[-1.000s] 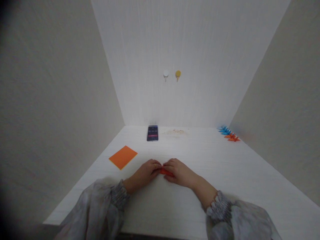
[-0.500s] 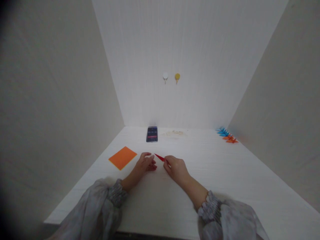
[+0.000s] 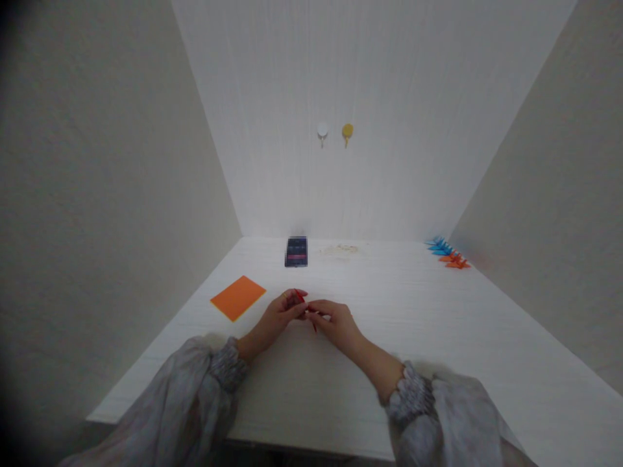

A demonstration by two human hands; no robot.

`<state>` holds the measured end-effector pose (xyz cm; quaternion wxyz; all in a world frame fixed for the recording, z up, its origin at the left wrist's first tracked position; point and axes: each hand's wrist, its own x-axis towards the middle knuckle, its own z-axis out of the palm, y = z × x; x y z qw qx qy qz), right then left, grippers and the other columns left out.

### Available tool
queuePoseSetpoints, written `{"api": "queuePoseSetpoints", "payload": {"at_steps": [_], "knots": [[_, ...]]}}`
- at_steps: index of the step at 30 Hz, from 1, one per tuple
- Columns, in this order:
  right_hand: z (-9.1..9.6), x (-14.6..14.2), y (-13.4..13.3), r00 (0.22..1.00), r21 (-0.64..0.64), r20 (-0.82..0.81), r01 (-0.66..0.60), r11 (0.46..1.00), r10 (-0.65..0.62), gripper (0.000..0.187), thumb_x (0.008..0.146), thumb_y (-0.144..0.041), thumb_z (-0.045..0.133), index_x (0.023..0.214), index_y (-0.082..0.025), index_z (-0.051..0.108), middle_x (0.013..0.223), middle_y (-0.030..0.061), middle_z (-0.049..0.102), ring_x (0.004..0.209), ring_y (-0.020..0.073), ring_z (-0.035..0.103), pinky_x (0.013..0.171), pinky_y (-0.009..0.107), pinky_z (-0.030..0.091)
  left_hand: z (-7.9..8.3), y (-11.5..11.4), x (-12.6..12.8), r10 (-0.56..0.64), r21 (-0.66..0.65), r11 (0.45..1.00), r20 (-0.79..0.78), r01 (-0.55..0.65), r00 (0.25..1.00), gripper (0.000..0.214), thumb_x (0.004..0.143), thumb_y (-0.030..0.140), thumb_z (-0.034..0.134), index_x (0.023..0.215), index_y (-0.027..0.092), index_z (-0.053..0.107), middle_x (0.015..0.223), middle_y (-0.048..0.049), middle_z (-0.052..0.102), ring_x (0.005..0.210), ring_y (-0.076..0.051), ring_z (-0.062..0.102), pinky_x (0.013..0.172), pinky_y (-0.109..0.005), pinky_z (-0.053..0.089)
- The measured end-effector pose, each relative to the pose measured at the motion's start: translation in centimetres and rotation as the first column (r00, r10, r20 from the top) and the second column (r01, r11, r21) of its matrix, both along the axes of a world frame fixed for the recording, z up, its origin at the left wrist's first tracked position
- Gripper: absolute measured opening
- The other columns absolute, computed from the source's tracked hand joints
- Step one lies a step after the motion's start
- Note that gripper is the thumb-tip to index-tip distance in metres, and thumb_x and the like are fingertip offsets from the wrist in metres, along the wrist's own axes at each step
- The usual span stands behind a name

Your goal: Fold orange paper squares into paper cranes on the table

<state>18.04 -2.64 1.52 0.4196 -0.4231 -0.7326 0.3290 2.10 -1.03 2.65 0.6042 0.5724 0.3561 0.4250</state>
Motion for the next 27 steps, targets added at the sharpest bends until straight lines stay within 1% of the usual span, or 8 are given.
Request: {"api": "queuePoseSetpoints", "payload": {"at_steps": [7, 12, 18, 21, 27], "knots": [[0.36, -0.01, -0.34, 0.998, -0.071, -0.067, -0.020, 0.997, 0.015, 0.019, 0.075, -0.027, 0.055, 0.088, -0.020, 0.066, 0.087, 0.0038, 0.067, 0.081, 0.0175, 0.061, 0.075, 0.030, 0.047, 0.36, -0.26, 0.14, -0.014, -0.012, 1.000, -0.020, 0.014, 1.000, 0.031, 0.070, 0.032, 0.059, 0.093, 0.014, 0.049, 0.071, 0.0009, 0.054, 0.066, -0.010, 0.053, 0.065, -0.025, 0.044], [0.24, 0.01, -0.31, 0.994, -0.123, -0.110, -0.020, 0.992, 0.006, 0.021, 0.075, -0.029, 0.055, 0.090, -0.020, 0.066, 0.087, 0.0041, 0.067, 0.081, 0.0182, 0.061, 0.077, 0.032, 0.046, 0.12, -0.10, 0.12, -0.042, -0.004, 0.999, -0.021, 0.042, 0.999, 0.030, 0.071, 0.030, 0.058, 0.094, 0.013, 0.049, 0.074, 0.0000, 0.055, 0.066, -0.009, 0.053, 0.065, -0.025, 0.043], [0.04, -0.02, -0.26, 0.992, -0.115, -0.127, -0.027, 0.993, 0.012, 0.018, 0.073, -0.025, 0.057, 0.088, -0.021, 0.067, 0.089, 0.0040, 0.067, 0.083, 0.0179, 0.061, 0.078, 0.032, 0.046, -0.16, 0.08, -0.02, -0.031, 0.013, 0.999, -0.059, 0.032, 0.998, 0.031, 0.071, 0.029, 0.058, 0.097, 0.013, 0.050, 0.074, -0.0001, 0.054, 0.065, -0.009, 0.052, 0.063, -0.024, 0.042], [0.19, -0.08, -0.33, 0.992, -0.136, -0.126, -0.025, 0.990, 0.008, 0.019, 0.073, -0.024, 0.057, 0.089, -0.021, 0.066, 0.089, 0.0038, 0.067, 0.082, 0.0177, 0.061, 0.078, 0.032, 0.047, -0.27, 0.16, -0.02, -0.040, 0.024, 0.999, -0.055, 0.041, 0.998, 0.031, 0.071, 0.029, 0.058, 0.097, 0.013, 0.050, 0.073, 0.0000, 0.054, 0.064, -0.009, 0.052, 0.063, -0.024, 0.042], [0.36, -0.10, -0.47, 0.989, -0.175, -0.148, -0.036, 0.984, 0.010, 0.020, 0.072, -0.024, 0.057, 0.090, -0.022, 0.066, 0.086, 0.0030, 0.068, 0.082, 0.0183, 0.061, 0.079, 0.033, 0.046, -0.31, 0.18, 0.07, -0.040, -0.014, 0.999, -0.043, 0.040, 0.998, 0.034, 0.069, 0.029, 0.060, 0.098, 0.012, 0.050, 0.072, 0.0000, 0.054, 0.065, -0.010, 0.053, 0.064, -0.025, 0.043]]}}
